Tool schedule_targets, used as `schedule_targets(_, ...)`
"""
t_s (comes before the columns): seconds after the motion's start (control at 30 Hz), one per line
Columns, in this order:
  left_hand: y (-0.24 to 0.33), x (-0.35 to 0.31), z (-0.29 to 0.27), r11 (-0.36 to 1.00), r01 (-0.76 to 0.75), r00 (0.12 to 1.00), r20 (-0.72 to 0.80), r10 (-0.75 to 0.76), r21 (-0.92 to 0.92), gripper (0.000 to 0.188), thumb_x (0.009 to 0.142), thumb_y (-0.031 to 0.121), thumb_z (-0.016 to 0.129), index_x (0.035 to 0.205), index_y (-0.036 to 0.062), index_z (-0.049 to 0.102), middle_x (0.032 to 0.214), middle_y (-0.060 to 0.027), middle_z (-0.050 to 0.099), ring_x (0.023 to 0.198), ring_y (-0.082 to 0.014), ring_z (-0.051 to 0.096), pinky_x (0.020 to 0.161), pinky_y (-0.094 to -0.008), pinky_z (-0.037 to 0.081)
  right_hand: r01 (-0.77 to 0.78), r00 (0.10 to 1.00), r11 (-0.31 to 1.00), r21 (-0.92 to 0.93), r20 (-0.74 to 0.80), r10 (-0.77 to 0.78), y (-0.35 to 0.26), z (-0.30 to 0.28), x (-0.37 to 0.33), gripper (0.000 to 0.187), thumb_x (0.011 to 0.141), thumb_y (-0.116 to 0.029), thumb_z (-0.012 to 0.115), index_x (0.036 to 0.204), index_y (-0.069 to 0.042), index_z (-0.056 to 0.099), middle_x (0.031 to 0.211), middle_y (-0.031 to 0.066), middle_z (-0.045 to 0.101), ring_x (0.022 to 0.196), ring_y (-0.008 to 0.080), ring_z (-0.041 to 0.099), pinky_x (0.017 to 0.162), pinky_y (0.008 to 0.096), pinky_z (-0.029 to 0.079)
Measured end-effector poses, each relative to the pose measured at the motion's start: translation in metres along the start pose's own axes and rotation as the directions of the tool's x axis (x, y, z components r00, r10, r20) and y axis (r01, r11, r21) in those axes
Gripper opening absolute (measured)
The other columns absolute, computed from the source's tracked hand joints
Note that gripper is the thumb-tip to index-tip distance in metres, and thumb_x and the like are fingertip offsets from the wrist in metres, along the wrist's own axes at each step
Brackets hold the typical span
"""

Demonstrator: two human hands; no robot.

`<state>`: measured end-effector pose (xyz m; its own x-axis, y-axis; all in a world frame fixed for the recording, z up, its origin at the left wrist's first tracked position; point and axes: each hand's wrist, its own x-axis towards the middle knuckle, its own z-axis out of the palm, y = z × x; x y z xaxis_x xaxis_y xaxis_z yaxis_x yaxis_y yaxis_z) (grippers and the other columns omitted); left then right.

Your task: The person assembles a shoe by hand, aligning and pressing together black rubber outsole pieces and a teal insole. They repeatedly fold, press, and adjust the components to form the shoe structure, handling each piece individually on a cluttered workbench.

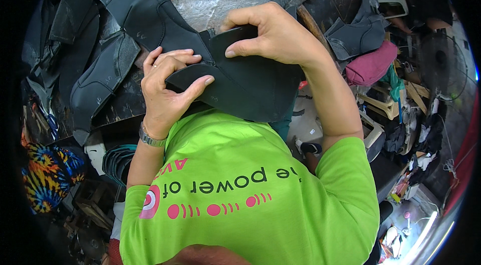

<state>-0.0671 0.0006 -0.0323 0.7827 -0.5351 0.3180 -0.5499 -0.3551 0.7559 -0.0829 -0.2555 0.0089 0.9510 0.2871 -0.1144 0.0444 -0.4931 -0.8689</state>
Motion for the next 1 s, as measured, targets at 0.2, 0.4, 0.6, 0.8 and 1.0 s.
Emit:
schedule_targets(0.2, -0.001, 0.0, 0.006, 0.999, 0.023, 0.998, -0.052, -0.022, 0.032, 0.026, 0.07, 0.021, 0.087, 0.081, 0.0075, 0.069, 0.093, -0.0048, 0.074, 0.096, -0.0196, 0.069, 0.103, -0.0428, 0.038, 0.048, 0.999, 0.998, -0.045, -0.014, -0.049, 0.003, 0.002, 0.011, 0.035, 0.073, -0.009, 0.085, 0.099, 0.004, 0.066, 0.088, 0.0064, 0.068, 0.085, 0.0131, 0.062, 0.081, 0.0279, 0.05)
schedule_targets(0.4, -0.001, 0.001, 0.007, 0.999, 0.016, 0.999, -0.052, -0.014, 0.039, 0.023, 0.072, 0.019, 0.086, 0.079, 0.0073, 0.067, 0.091, -0.0048, 0.074, 0.095, -0.0192, 0.069, 0.102, -0.0418, 0.038, 0.02, 0.999, 1.0, -0.014, 0.025, -0.02, 0.006, 0.002, 0.014, 0.034, 0.073, -0.007, 0.084, 0.099, 0.005, 0.066, 0.089, 0.0061, 0.068, 0.085, 0.0116, 0.061, 0.081, 0.027, 0.05)
schedule_targets(0.6, -0.001, 0.002, 0.006, 0.999, 0.015, 0.999, -0.043, -0.013, 0.038, 0.023, 0.074, 0.016, 0.085, 0.078, 0.0071, 0.064, 0.09, -0.0041, 0.073, 0.095, -0.019, 0.069, 0.101, -0.0418, 0.037, 0.02, 0.999, 1.0, 0.006, 0.038, -0.02, 0.007, 0.002, 0.016, 0.033, 0.074, -0.007, 0.084, 0.099, 0.005, 0.066, 0.089, 0.0061, 0.067, 0.085, 0.0111, 0.061, 0.08, 0.0266, 0.05)
schedule_targets(0.8, -0.002, 0.001, 0.006, 0.999, 0.009, 0.999, -0.037, -0.007, 0.04, 0.023, 0.074, 0.017, 0.085, 0.079, 0.0074, 0.064, 0.09, -0.004, 0.073, 0.095, -0.0189, 0.069, 0.101, -0.0422, 0.037, 0.024, 0.999, 1.0, 0.0, 0.035, -0.024, 0.008, 0.002, 0.016, 0.032, 0.075, -0.009, 0.084, 0.099, 0.005, 0.066, 0.088, 0.006, 0.067, 0.084, 0.0113, 0.061, 0.079, 0.0265, 0.05)
schedule_targets(1.0, -0.002, 0.001, 0.007, 0.999, 0.008, 0.999, -0.044, -0.007, 0.043, 0.022, 0.075, 0.016, 0.084, 0.079, 0.0074, 0.064, 0.091, -0.004, 0.073, 0.095, -0.0189, 0.069, 0.101, -0.0421, 0.037, 0.031, 0.999, 0.999, -0.031, 0.022, -0.03, 0.008, 0.002, 0.016, 0.033, 0.075, -0.009, 0.084, 0.098, 0.005, 0.065, 0.086, 0.0065, 0.066, 0.083, 0.0121, 0.06, 0.079, 0.0273, 0.05)
